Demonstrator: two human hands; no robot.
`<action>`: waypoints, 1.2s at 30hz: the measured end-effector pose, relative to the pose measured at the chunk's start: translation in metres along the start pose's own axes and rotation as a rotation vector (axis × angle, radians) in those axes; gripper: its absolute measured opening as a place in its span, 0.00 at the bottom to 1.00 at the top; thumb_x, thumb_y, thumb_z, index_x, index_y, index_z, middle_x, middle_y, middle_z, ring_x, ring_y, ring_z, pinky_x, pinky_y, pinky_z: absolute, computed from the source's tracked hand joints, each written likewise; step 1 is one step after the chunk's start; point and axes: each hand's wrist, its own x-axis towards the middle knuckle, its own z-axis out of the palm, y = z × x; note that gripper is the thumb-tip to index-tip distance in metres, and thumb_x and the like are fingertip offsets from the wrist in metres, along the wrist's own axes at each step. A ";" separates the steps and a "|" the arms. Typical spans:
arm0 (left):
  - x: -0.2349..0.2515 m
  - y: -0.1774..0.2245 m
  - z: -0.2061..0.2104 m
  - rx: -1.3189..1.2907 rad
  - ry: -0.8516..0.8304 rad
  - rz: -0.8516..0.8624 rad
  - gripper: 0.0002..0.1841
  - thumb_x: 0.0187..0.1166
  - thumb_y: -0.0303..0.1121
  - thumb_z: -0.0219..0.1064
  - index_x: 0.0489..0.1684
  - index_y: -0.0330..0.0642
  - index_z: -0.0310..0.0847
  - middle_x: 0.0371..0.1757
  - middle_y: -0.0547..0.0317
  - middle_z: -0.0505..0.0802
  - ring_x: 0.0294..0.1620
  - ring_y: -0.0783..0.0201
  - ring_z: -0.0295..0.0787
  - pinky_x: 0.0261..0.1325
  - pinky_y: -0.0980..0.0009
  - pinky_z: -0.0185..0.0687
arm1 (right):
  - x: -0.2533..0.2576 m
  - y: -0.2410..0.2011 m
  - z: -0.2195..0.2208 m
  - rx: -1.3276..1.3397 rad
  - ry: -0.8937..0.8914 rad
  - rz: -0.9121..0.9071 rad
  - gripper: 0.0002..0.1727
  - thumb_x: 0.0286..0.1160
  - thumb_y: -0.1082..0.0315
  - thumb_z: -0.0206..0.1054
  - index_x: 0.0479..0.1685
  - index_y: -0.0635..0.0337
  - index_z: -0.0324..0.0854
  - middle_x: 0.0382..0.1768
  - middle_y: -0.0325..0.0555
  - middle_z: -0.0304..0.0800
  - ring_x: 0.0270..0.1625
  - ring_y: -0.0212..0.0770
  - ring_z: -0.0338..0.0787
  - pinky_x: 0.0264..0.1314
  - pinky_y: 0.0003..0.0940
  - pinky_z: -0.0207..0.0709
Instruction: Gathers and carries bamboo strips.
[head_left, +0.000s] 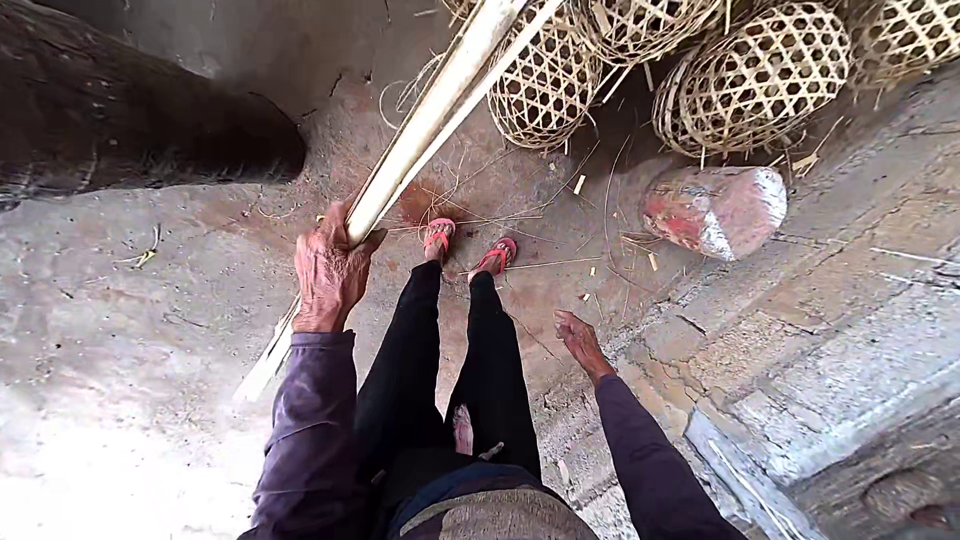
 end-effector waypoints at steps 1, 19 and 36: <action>-0.007 -0.014 0.008 -0.009 0.014 -0.011 0.21 0.79 0.40 0.70 0.58 0.28 0.81 0.37 0.29 0.88 0.36 0.31 0.86 0.41 0.31 0.73 | 0.010 0.005 -0.002 -0.011 -0.016 0.033 0.25 0.91 0.69 0.50 0.83 0.68 0.69 0.62 0.67 0.88 0.60 0.54 0.91 0.69 0.45 0.79; -0.093 -0.241 0.153 0.044 -0.132 -0.500 0.27 0.74 0.44 0.69 0.56 0.23 0.82 0.30 0.38 0.88 0.27 0.48 0.83 0.36 0.46 0.76 | 0.271 -0.291 0.049 -0.797 -0.150 -0.150 0.23 0.91 0.76 0.47 0.80 0.80 0.64 0.85 0.72 0.62 0.90 0.63 0.61 0.90 0.49 0.53; -0.101 -0.256 0.141 -0.101 -0.099 -0.666 0.27 0.71 0.43 0.71 0.60 0.27 0.82 0.30 0.50 0.88 0.28 0.64 0.80 0.38 0.59 0.76 | 0.364 -0.144 0.108 -0.628 -0.084 -0.308 0.22 0.80 0.78 0.64 0.73 0.69 0.80 0.82 0.68 0.69 0.83 0.72 0.68 0.78 0.64 0.67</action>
